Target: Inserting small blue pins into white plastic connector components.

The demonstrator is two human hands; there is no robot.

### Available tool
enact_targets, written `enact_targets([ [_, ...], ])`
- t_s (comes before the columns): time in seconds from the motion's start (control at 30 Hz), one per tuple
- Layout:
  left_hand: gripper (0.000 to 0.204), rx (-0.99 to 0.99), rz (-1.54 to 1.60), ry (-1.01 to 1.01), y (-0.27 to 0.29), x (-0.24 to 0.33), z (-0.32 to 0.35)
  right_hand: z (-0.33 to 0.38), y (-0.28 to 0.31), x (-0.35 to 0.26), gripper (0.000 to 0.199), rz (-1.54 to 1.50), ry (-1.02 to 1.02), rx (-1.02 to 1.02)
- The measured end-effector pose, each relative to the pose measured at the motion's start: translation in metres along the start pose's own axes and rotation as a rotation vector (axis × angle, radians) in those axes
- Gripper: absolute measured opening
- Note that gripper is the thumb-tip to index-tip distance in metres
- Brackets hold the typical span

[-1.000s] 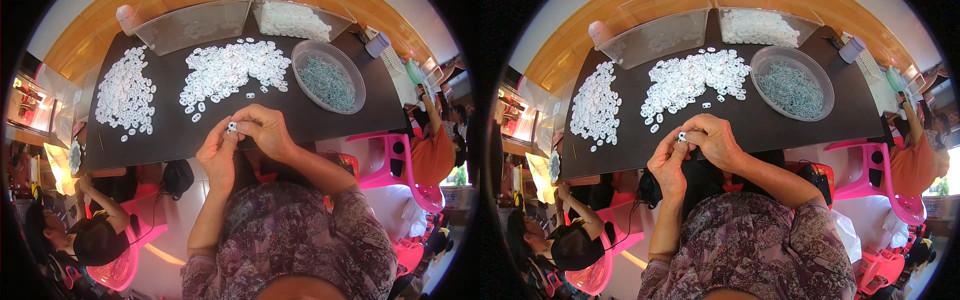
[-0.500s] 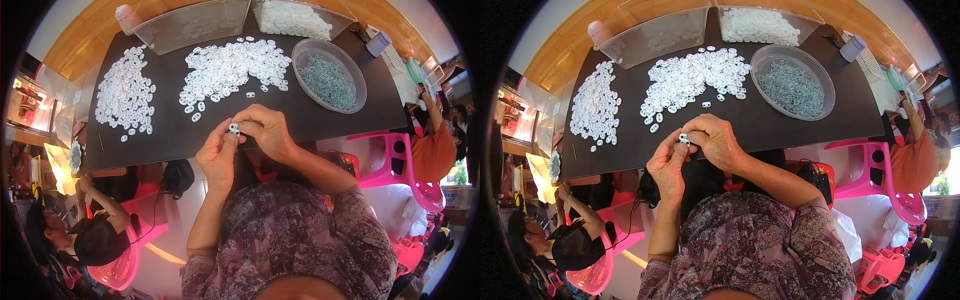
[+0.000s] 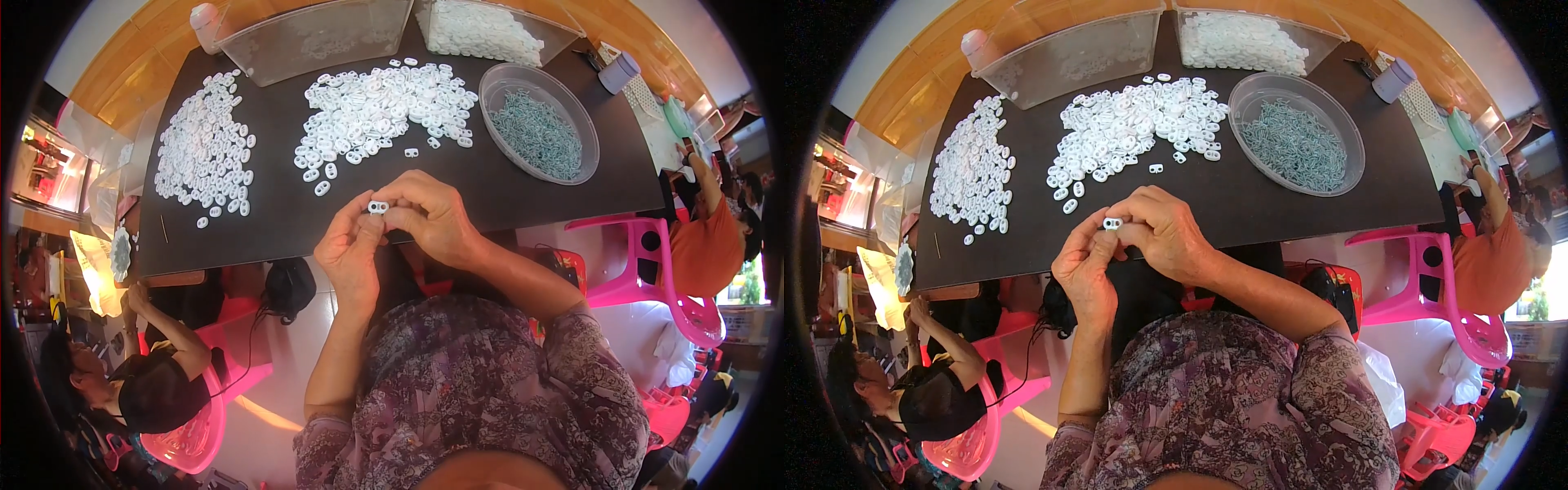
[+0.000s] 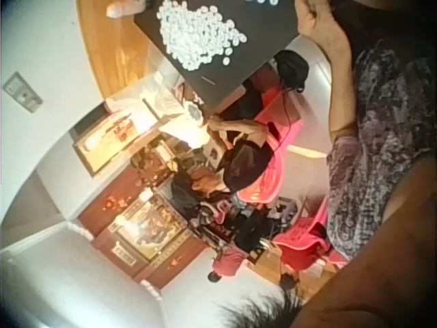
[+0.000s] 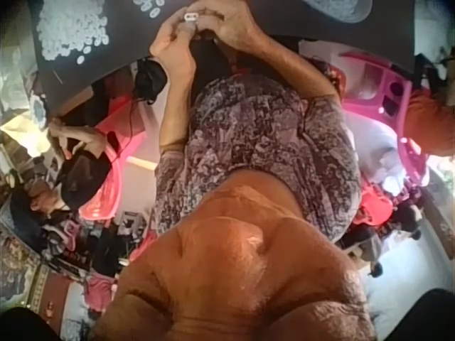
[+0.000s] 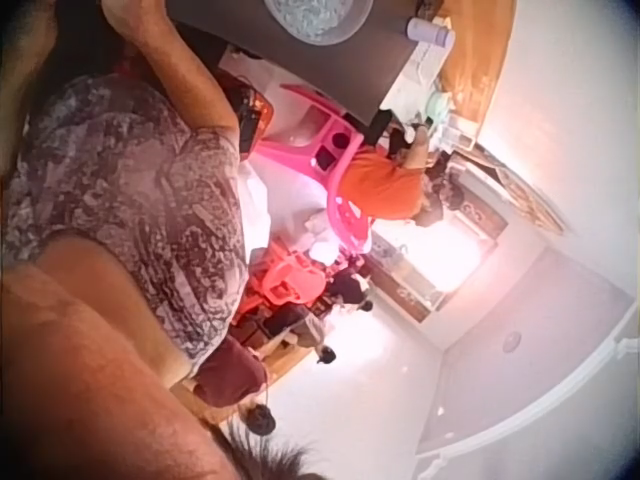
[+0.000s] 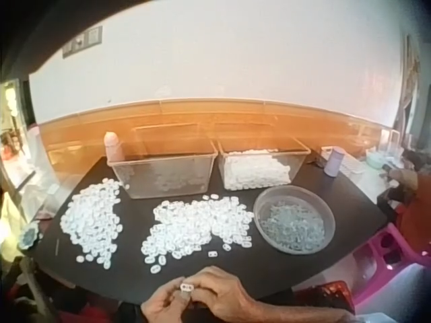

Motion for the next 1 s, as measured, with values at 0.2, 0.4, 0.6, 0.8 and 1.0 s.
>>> enact_targets([
  [0.2, 0.023, 0.088, 0.128, 0.046, -0.003, 0.006, -0.001, 0.0, -0.004, -0.004, 0.024, 0.182, 0.181, 0.032],
  [0.4, 0.022, 0.094, 0.224, 0.093, -0.003, 0.006, -0.001, -0.002, -0.004, -0.007, 0.023, 0.33, 0.366, 0.131],
  [0.6, 0.022, 0.16, 0.073, 0.063, -0.009, 0.004, 0.003, 0.002, -0.004, 0.001, 0.022, 0.38, 0.398, 0.165],
  [0.8, 0.022, 0.094, -0.041, -0.037, -0.003, 0.0, 0.006, 0.007, -0.003, 0.001, 0.024, 0.37, 0.376, 0.178],
  [1.0, 0.024, 0.058, -0.161, -0.099, -0.001, 0.003, 0.008, 0.011, -0.005, -0.004, 0.026, 0.278, 0.309, 0.169],
])
Point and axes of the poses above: each hand's wrist, its own z-axis away from the middle knuckle, its own y-axis out of the back of the hand, x = y × z, the point moved 2 cm from there along -z, towards the middle knuckle, and after that the axes turned 4 degrees about -x, right-handed, at the moved point
